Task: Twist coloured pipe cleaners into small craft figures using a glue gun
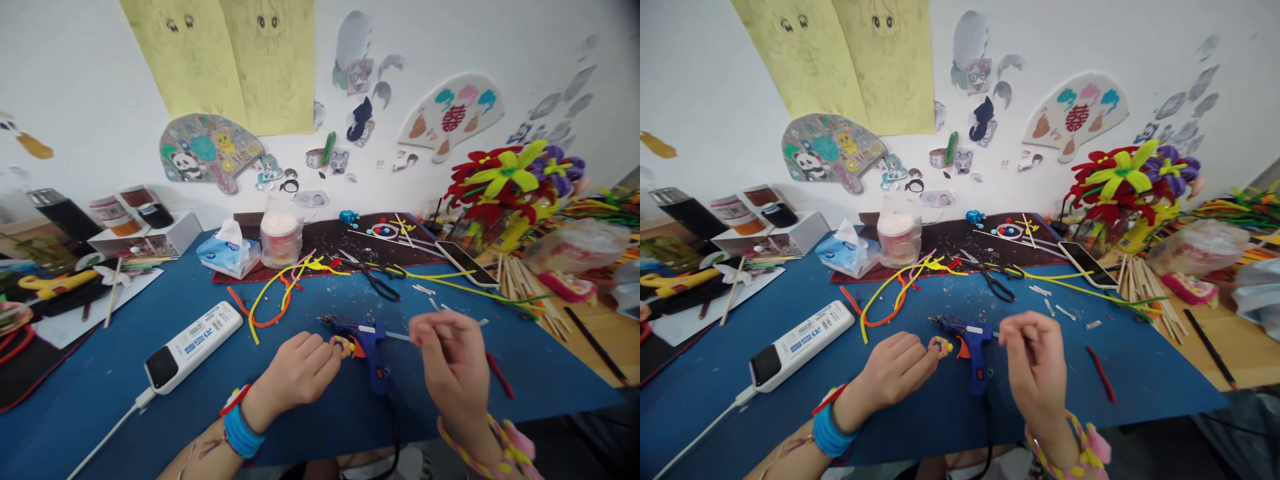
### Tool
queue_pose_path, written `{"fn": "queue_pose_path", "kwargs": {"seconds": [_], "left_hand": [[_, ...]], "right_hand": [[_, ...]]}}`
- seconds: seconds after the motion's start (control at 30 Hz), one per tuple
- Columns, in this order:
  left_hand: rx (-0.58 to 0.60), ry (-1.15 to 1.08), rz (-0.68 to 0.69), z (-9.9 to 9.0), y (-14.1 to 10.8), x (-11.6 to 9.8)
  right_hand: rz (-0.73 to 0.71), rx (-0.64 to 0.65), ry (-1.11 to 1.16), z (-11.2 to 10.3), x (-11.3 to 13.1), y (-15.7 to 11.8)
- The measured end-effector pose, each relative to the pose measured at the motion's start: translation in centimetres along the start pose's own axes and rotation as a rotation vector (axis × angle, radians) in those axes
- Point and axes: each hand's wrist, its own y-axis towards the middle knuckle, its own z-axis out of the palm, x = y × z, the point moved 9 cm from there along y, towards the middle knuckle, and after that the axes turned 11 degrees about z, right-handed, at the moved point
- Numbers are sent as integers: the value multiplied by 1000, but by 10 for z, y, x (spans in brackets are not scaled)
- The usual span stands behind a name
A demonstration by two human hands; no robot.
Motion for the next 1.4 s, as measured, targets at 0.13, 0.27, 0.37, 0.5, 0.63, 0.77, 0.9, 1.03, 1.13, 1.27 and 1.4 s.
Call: {"fn": "queue_pose_path", "kwargs": {"seconds": [0.13,0.27,0.37,0.5,0.63,0.77,0.9,1.03,1.13,1.27,1.4], "left_hand": [[-6,1,12,-2,1,-1],[-25,-23,50,-10,5,-2],[-43,-39,71,-17,7,-4],[-70,-42,111,-24,5,-9],[-90,-49,102,-22,0,-9],[-251,-209,-178,-25,-6,17],[-385,-629,-624,-5,-22,54],[-468,-1066,-960,33,-41,70],[-446,-1229,-1053,51,-45,69],[-403,-1120,-1080,52,-45,74],[-291,-851,-854,39,-20,82]], "right_hand": [[-55,89,-242,9,-6,-3],[-203,235,-287,32,7,-17],[-313,273,-241,41,24,-26],[-424,268,-222,41,38,-37],[-413,251,-217,38,35,-37],[-294,316,-252,49,16,-14],[-213,583,-278,81,4,10],[-187,845,-194,108,7,19],[-68,922,-137,119,-1,24],[130,1009,-29,126,-22,29],[223,1044,89,122,-32,38]]}}
